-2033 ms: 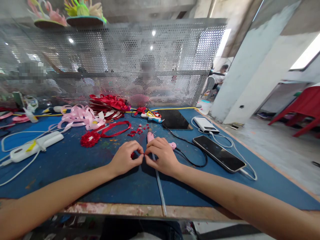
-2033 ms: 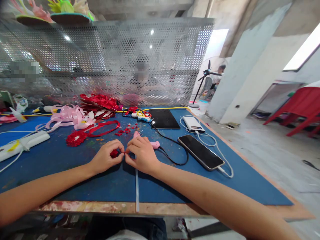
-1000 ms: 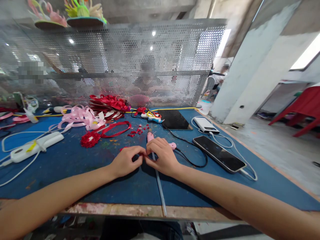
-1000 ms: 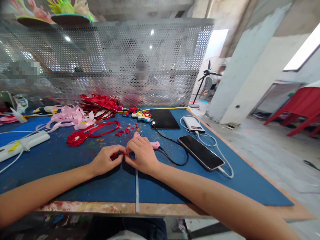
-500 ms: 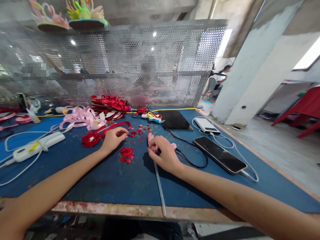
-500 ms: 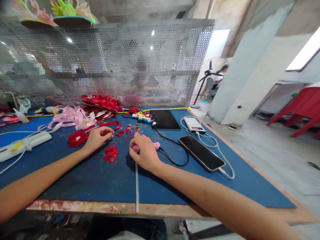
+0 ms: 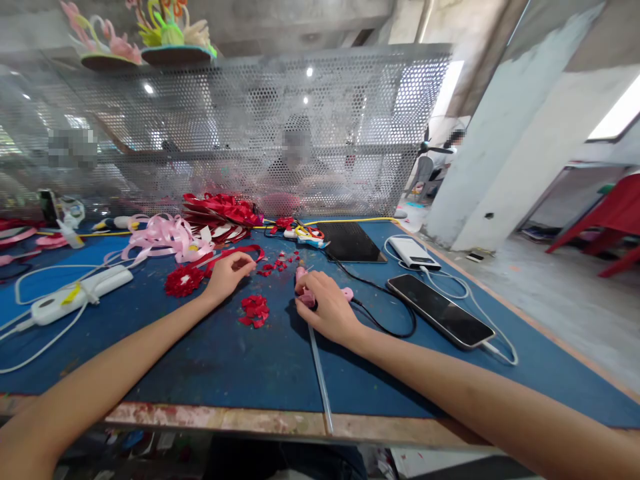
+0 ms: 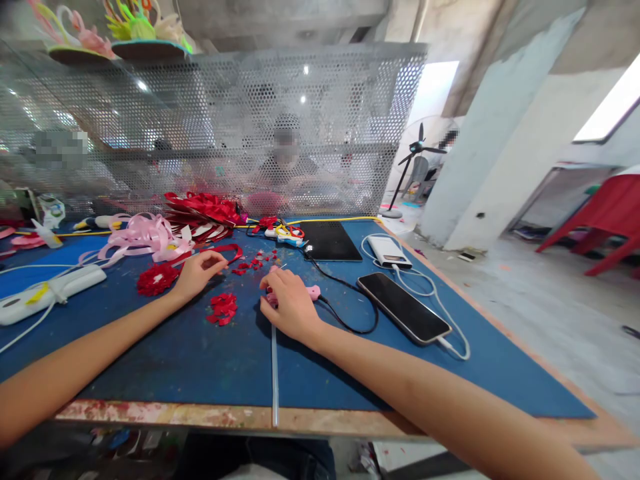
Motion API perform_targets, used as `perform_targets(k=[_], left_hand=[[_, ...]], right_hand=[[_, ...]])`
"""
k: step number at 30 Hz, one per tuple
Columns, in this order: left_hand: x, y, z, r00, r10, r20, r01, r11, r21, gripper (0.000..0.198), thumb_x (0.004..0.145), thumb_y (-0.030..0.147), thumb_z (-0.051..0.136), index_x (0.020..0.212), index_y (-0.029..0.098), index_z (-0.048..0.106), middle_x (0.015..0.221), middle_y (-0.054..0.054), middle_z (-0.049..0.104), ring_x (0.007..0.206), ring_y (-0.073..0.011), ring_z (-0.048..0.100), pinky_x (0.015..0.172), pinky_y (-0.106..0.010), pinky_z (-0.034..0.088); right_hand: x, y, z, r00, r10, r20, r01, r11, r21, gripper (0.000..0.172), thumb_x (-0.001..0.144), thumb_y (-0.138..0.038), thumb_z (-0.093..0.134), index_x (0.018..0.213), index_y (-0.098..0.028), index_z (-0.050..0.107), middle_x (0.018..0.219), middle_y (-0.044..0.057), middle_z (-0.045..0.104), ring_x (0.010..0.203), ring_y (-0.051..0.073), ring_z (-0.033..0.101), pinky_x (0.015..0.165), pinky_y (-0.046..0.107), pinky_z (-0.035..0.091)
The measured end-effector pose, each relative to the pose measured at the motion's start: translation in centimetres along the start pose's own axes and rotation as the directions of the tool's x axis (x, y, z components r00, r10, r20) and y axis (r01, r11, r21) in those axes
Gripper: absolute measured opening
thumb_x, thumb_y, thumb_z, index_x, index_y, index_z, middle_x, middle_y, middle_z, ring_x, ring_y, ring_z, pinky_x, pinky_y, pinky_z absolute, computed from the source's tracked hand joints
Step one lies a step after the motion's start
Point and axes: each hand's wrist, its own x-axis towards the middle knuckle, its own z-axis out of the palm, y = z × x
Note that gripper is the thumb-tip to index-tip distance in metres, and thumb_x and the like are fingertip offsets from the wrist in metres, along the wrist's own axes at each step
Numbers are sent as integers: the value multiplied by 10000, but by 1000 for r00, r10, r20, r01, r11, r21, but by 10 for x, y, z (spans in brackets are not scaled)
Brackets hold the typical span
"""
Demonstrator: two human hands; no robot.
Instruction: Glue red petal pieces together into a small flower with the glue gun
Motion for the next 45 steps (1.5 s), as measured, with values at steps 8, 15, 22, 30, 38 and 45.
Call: perform_targets(k=[8, 15, 22, 30, 38, 45], left_hand=[[-42, 50, 16, 949, 167, 268, -144, 984, -101, 160, 730, 323, 646, 731, 164, 652, 733, -37, 683, 676, -151, 627, 658, -245, 481], [-49, 59, 19, 941, 272, 199, -274, 961, -18, 158, 750, 320, 630, 731, 167, 668, 742, -41, 683, 695, -149, 619, 675, -238, 478], [-13, 14, 1, 990, 137, 33, -140, 981, 137, 194, 743, 345, 602, 787, 166, 661, 794, -47, 686, 705, -166, 625, 692, -266, 490], [2, -8, -4, 922, 235, 309, -349, 849, 396, 197, 814, 277, 496, 834, 230, 686, 1046, -53, 644, 1016, -215, 562, 941, -373, 398], [-12, 16, 2, 938, 339, 75, -341, 857, 387, 256, 827, 297, 493, 1036, 212, 614, 1213, -90, 509, 1160, -232, 452, 1032, -431, 307], [-54, 60, 23, 823, 320, 470, -338, 940, -49, 715, 708, 389, 663, 1335, 217, 364, 1380, -112, 415, 1271, -266, 373, 1070, -414, 274]], right_hand=[[-2, -1, 3, 992, -59, 109, 36, 978, 204, 764, 717, -252, 615, 1368, -159, 227, 1302, 170, 448, 1179, 258, 440, 946, 443, 362], [-1, -10, -1, 976, -114, 183, 79, 980, 185, 185, 865, -230, 480, 1014, -165, 569, 750, 31, 635, 714, 160, 582, 711, 298, 435], [-4, 1, -9, 951, -303, 63, 302, 953, 23, 229, 920, -193, 346, 804, -180, 542, 696, 25, 580, 672, 135, 508, 698, 278, 402], [-16, -27, -15, 420, -899, 126, 907, 411, -94, 182, 865, -190, 454, 732, -224, 573, 523, -34, 443, 520, 122, 392, 677, 298, 412], [-2, 11, -17, 888, -456, -55, 454, 890, -48, 233, 913, -167, 303, 818, -206, 512, 662, 22, 529, 649, 149, 463, 672, 301, 395], [-9, -5, -12, 890, -455, 7, 455, 890, 19, 210, 921, -170, 313, 835, -205, 502, 687, 13, 521, 683, 143, 454, 731, 291, 394]])
